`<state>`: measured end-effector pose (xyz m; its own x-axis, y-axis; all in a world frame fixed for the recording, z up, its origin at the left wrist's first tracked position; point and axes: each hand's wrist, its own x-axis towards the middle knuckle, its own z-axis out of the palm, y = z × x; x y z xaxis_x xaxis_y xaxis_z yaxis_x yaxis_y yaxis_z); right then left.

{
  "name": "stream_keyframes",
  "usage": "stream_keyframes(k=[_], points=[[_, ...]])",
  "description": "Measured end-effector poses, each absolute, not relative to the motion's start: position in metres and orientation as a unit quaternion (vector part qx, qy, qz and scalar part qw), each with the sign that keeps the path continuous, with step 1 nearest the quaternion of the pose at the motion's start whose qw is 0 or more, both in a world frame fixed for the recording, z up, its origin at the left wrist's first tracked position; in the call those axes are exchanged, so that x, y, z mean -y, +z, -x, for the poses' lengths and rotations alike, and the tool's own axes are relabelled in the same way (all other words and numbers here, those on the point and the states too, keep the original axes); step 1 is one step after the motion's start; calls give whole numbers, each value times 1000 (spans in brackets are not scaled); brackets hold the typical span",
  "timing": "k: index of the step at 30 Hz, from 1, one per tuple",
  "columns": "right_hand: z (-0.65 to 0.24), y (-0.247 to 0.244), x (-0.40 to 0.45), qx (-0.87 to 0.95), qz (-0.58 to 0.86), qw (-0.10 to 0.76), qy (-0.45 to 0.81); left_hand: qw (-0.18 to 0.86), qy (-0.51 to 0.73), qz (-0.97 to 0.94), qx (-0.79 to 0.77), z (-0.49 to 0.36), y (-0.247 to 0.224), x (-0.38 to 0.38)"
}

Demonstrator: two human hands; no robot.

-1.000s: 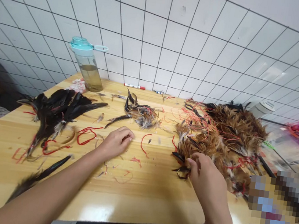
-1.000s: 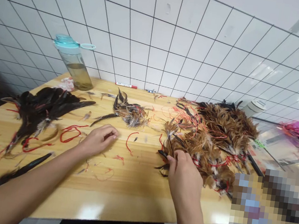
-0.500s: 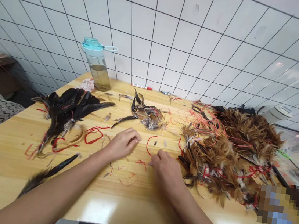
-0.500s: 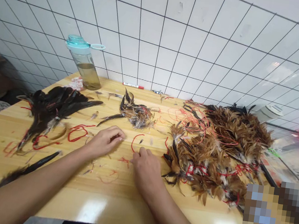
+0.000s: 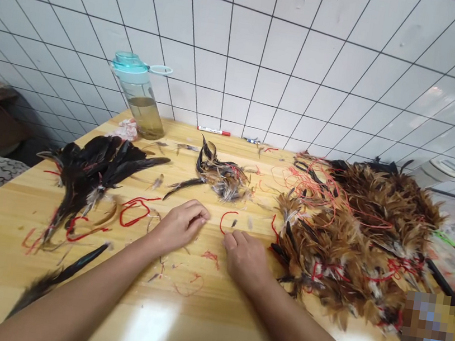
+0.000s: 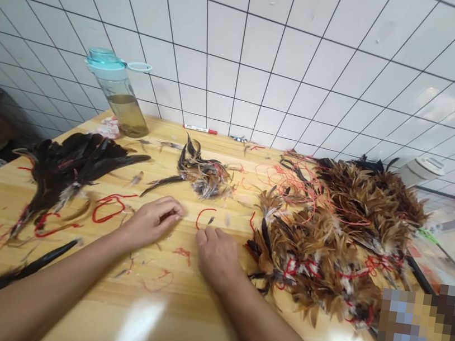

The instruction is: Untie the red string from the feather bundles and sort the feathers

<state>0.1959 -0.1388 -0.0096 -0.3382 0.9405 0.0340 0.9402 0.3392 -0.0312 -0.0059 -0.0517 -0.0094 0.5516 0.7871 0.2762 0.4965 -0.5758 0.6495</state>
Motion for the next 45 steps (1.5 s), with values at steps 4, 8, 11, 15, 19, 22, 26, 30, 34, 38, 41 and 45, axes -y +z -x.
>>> stream_keyframes(k=[4, 8, 11, 15, 19, 22, 26, 30, 34, 38, 41, 45], points=[[-196, -7, 140, 813, 582, 16, 16, 259, 275, -845, -377, 5, -10, 52], [-194, -5, 138, 813, 582, 12, 19, 258, 266, -847, -380, 5, -10, 51], [-193, -6, 138, 813, 582, 10, 25, 262, 261, -845, -386, 6, -10, 50], [-195, -9, 137, 812, 583, 31, 28, 267, 262, -840, -393, 5, -10, 49], [-201, -6, 131, 785, 616, 54, 26, 274, 270, -826, -412, 2, -10, 49], [-209, -1, 125, 741, 667, 72, 41, 263, 289, -814, -430, 2, -5, 44], [-218, -1, 118, 694, 703, 126, 85, 182, 314, -810, -460, 14, 16, 24], [-221, -10, 116, 686, 704, 159, 96, 102, 270, -798, -529, 30, 30, -5], [-222, -13, 115, 683, 703, 176, 90, 68, 177, -805, -562, 27, 17, -27], [-222, -13, 113, 687, 698, 184, 80, 53, 143, -814, -560, 15, -1, -37], [-222, -14, 113, 686, 700, 183, 75, 38, 142, -829, -539, 17, 1, -38], [-220, -16, 112, 680, 698, 211, 79, 10, 159, -863, -479, 27, 23, -28]])
